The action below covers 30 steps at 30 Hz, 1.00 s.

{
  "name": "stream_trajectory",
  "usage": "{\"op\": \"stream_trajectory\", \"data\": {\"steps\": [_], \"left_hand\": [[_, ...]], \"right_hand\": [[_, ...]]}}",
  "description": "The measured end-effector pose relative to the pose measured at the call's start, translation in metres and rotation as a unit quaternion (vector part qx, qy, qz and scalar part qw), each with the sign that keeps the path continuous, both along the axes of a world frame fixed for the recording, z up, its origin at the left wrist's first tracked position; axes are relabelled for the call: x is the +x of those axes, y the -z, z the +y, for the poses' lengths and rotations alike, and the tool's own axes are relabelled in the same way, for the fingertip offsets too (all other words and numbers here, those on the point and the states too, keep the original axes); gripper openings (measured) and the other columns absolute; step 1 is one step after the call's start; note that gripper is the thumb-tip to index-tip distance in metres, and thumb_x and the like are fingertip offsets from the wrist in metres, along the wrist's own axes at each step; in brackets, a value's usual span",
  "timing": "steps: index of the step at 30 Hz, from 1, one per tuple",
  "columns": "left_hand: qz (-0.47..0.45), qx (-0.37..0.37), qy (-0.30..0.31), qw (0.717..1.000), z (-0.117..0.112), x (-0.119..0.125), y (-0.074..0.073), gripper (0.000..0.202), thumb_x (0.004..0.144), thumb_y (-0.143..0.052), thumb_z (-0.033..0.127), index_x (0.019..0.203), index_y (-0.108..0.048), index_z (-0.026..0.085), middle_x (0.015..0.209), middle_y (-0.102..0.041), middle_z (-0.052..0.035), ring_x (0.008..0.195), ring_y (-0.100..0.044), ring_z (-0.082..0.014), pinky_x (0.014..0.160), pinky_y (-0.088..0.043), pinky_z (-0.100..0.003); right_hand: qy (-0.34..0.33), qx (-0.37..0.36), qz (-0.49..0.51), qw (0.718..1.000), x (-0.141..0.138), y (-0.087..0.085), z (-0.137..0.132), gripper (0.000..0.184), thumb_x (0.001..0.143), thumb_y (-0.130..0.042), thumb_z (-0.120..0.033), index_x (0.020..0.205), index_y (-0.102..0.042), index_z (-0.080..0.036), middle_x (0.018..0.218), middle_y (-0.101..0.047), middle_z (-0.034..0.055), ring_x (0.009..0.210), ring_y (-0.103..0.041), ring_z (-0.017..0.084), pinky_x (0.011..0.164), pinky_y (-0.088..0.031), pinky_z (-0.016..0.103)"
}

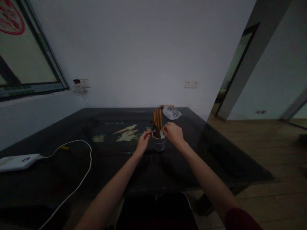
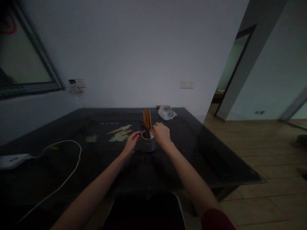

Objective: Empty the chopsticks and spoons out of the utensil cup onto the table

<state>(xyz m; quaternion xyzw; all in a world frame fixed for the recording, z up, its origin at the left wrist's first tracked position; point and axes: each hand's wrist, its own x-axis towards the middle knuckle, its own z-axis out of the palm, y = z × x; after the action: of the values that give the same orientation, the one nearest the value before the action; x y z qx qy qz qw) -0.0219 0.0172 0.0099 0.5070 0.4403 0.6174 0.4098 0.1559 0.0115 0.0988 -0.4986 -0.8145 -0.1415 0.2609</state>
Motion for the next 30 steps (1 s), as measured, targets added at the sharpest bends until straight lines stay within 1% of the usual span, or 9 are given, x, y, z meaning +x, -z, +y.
{"op": "stream_trajectory", "data": {"steps": [5,8,12,15,18,20,22,27,30], "left_hand": [[0.008,0.000,0.007,1.000,-0.001,0.000,-0.004,0.023,0.079,-0.053,0.025,0.097,-0.064,0.016,0.104,-0.067,-0.0090,0.098,-0.061,-0.0204,0.089,-0.046,-0.035],[0.026,0.020,-0.021,0.999,-0.003,-0.004,-0.010,0.021,0.080,-0.053,0.026,0.095,-0.063,0.016,0.101,-0.067,-0.0077,0.097,-0.061,-0.0195,0.089,-0.045,-0.034],[0.048,0.082,-0.081,0.992,-0.008,-0.014,-0.025,0.020,0.080,-0.054,0.029,0.093,-0.062,0.017,0.095,-0.066,-0.0067,0.093,-0.061,-0.0186,0.087,-0.044,-0.031],[0.057,0.112,-0.084,0.989,-0.018,-0.017,-0.041,0.023,0.081,-0.053,0.034,0.093,-0.063,0.017,0.090,-0.066,-0.0058,0.089,-0.060,-0.0186,0.085,-0.044,-0.029],[0.087,0.130,-0.043,0.987,-0.030,-0.014,-0.053,0.028,0.083,-0.051,0.040,0.086,-0.066,0.018,0.079,-0.065,-0.0042,0.083,-0.059,-0.0185,0.083,-0.043,-0.028],[0.111,0.139,-0.015,0.984,-0.037,-0.010,-0.056,0.032,0.083,-0.050,0.043,0.078,-0.068,0.018,0.076,-0.065,-0.0039,0.080,-0.058,-0.0186,0.081,-0.043,-0.027],[0.134,0.148,-0.005,0.980,-0.041,-0.007,-0.056,0.032,0.082,-0.052,0.044,0.074,-0.068,0.018,0.076,-0.066,-0.0038,0.080,-0.058,-0.0188,0.080,-0.042,-0.026],[0.160,0.141,-0.027,0.977,-0.039,-0.003,-0.050,0.023,0.073,-0.064,0.040,0.079,-0.068,0.018,0.076,-0.065,-0.0025,0.077,-0.056,-0.0187,0.075,-0.041,-0.025],[0.152,0.122,-0.048,0.980,-0.036,-0.004,-0.047,0.024,0.069,-0.067,0.040,0.074,-0.067,0.017,0.069,-0.062,-0.0009,0.071,-0.053,-0.0169,0.070,-0.040,-0.024]], "right_hand": [[-0.017,0.041,0.048,0.998,0.008,-0.012,0.000,0.018,0.090,-0.050,-0.029,0.082,-0.064,-0.021,0.091,-0.064,0.0089,0.088,-0.056,0.022,0.068,-0.042,0.030],[-0.050,0.072,0.111,0.990,0.015,-0.027,-0.005,0.022,0.092,-0.047,-0.032,0.084,-0.064,-0.021,0.093,-0.064,0.0084,0.090,-0.056,0.023,0.073,-0.041,0.032],[-0.107,0.101,0.159,0.976,0.016,-0.049,-0.018,0.024,0.092,-0.046,-0.036,0.087,-0.065,-0.022,0.093,-0.063,0.0075,0.095,-0.056,0.023,0.081,-0.041,0.035],[-0.145,0.079,0.168,0.972,0.007,-0.058,-0.024,0.023,0.092,-0.048,-0.035,0.086,-0.066,-0.023,0.090,-0.064,0.0058,0.093,-0.057,0.022,0.082,-0.041,0.036],[-0.182,0.038,0.152,0.971,-0.004,-0.056,-0.022,0.020,0.090,-0.050,-0.034,0.085,-0.067,-0.023,0.088,-0.065,0.0040,0.090,-0.058,0.020,0.081,-0.042,0.034],[-0.193,0.028,0.144,0.970,-0.009,-0.051,-0.019,0.019,0.090,-0.052,-0.033,0.084,-0.067,-0.022,0.089,-0.065,0.0038,0.089,-0.058,0.019,0.081,-0.042,0.031],[-0.196,0.029,0.150,0.969,-0.012,-0.045,-0.016,0.019,0.090,-0.052,-0.032,0.084,-0.067,-0.022,0.089,-0.066,0.0040,0.089,-0.059,0.018,0.080,-0.042,0.030],[-0.207,0.014,0.156,0.966,-0.019,-0.036,-0.013,0.019,0.090,-0.052,-0.032,0.085,-0.067,-0.022,0.089,-0.066,0.0040,0.090,-0.059,0.018,0.081,-0.043,0.030],[-0.228,0.005,0.168,0.959,-0.025,-0.035,-0.012,0.019,0.089,-0.053,-0.034,0.085,-0.068,-0.023,0.089,-0.067,0.0039,0.090,-0.059,0.017,0.082,-0.043,0.030]]}}
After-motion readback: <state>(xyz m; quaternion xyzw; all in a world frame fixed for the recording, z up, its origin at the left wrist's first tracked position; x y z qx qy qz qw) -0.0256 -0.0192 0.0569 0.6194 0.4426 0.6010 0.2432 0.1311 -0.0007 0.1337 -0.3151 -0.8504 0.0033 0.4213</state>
